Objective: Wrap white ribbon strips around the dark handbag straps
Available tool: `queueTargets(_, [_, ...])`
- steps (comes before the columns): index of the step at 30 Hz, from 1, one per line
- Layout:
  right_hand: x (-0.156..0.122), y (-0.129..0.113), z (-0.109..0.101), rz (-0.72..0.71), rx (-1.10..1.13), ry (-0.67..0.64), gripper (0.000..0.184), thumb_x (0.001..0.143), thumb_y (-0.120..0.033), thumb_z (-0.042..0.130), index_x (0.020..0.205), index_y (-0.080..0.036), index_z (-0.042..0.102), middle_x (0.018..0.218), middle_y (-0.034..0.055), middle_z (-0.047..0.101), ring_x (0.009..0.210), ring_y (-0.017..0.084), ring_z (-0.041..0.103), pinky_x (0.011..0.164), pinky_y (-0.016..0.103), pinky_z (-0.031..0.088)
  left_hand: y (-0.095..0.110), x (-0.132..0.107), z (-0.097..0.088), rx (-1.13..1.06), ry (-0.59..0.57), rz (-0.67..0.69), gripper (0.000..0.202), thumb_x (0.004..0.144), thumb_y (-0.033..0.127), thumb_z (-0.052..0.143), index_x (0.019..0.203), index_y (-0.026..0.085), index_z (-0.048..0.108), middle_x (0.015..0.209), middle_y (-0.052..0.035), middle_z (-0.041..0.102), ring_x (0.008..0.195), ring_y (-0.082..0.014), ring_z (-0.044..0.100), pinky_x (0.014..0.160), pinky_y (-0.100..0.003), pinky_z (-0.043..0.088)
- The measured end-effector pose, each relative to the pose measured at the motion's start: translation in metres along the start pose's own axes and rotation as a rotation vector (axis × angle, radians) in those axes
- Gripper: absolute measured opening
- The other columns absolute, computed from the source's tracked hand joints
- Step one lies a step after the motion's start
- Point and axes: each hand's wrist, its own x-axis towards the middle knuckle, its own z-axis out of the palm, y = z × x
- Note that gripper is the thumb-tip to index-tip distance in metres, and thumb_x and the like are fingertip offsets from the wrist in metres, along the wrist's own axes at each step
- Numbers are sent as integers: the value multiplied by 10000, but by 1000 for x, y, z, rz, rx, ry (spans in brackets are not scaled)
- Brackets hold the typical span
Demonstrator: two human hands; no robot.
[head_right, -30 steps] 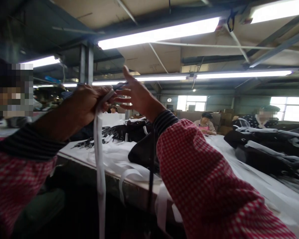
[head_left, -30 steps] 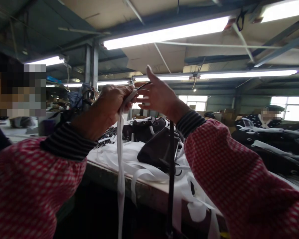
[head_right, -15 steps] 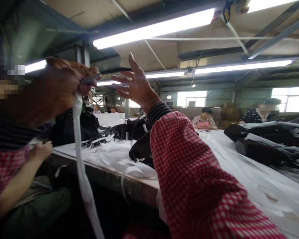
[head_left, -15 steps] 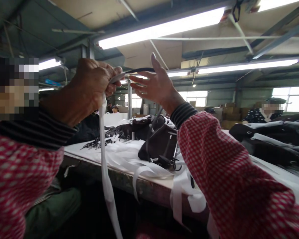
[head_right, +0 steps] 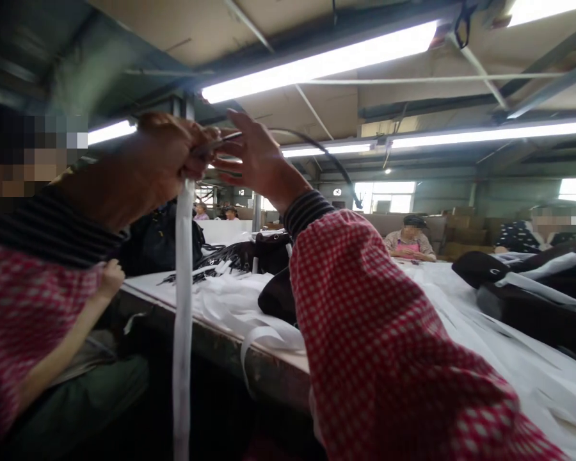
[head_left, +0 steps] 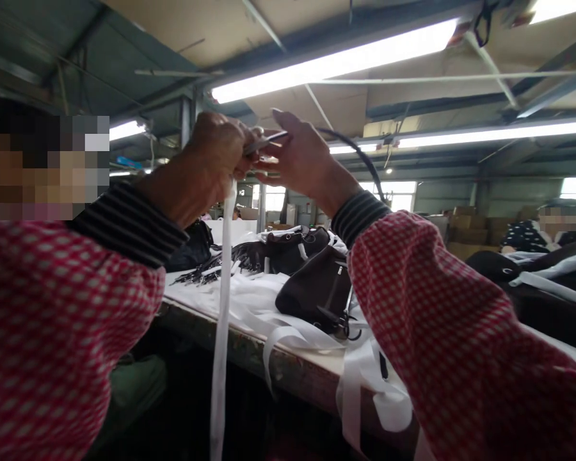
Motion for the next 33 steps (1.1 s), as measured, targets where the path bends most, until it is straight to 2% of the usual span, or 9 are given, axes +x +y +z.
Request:
queueTargets(3, [-12, 2, -40, 2, 134, 194, 380, 985, -540, 523, 988, -181, 644, 949, 69, 703, 928, 189, 659, 793, 341, 543, -29, -14, -24, 74, 44, 12, 323, 974, 92, 628, 663, 120, 542, 562, 14, 497, 462, -44, 332, 468, -257, 133])
queueTargets(6, [-13, -2, -66, -71, 119, 265, 310, 966, -480, 536, 1006, -198, 659, 963, 82, 718, 937, 195, 649, 788, 351, 529, -47, -27, -40, 31, -47, -119, 226, 980, 100, 609, 755, 111, 626, 614, -33, 597, 506, -88, 490, 458, -229, 262])
queueTargets(10, [2, -16, -49, -44, 55, 44, 273, 967, -391, 499, 981, -195, 688, 914, 80, 735, 935, 214, 667, 792, 376, 537, -29, -21, -26, -122, -47, -216, 191, 973, 93, 568, 811, 117, 667, 723, -62, 691, 639, -157, 655, 622, -277, 508])
queueTargets(15, [12, -13, -3, 109, 36, -118, 409, 1032, -393, 401, 757, -195, 631, 598, 17, 604, 608, 154, 558, 700, 344, 526, 3, 5, 13, -236, -6, -154, 256, 921, 26, 516, 707, 132, 612, 578, -21, 605, 467, -106, 521, 480, -213, 399])
queueTargets(17, [10, -7, 1, 118, 37, -70, 434, 1035, -425, 444, 696, -195, 589, 559, -1, 559, 551, 132, 507, 635, 302, 485, -2, 8, 19, -203, 21, -68, 262, 900, 34, 542, 665, 137, 593, 526, -4, 558, 413, -85, 439, 415, -192, 294])
queueTargets(23, [4, -10, -28, 21, 32, 420, 344, 1054, -322, 488, 833, -126, 664, 666, 53, 654, 514, 91, 502, 436, 206, 253, -65, -24, -4, -104, 94, -14, 206, 784, 142, 732, 610, 105, 628, 479, -3, 533, 392, -54, 403, 378, -147, 230])
queueTargets(27, [9, -25, -37, -33, 121, 555, 391, 1081, -382, 483, 804, -136, 606, 562, 11, 579, 470, 78, 463, 404, 181, 287, -92, -42, -7, -128, 119, -50, 195, 752, 221, 758, 648, 105, 642, 477, 8, 540, 380, -48, 400, 367, -131, 244])
queueTargets(30, [18, -37, -38, -103, 139, 540, 433, 1071, -452, 504, 773, -144, 573, 552, -12, 550, 457, 61, 445, 407, 172, 293, -88, -43, 2, -191, 99, -124, 215, 809, 247, 703, 661, 106, 636, 519, -23, 602, 387, -74, 480, 378, -144, 320])
queueTargets(33, [27, -49, -37, -89, 30, 365, 534, 1033, -601, 500, 789, -142, 621, 608, 23, 599, 503, 84, 505, 425, 193, 324, -66, -35, 11, -274, 58, -204, 180, 852, 230, 681, 728, 100, 663, 606, -71, 679, 476, -146, 628, 457, -203, 473])
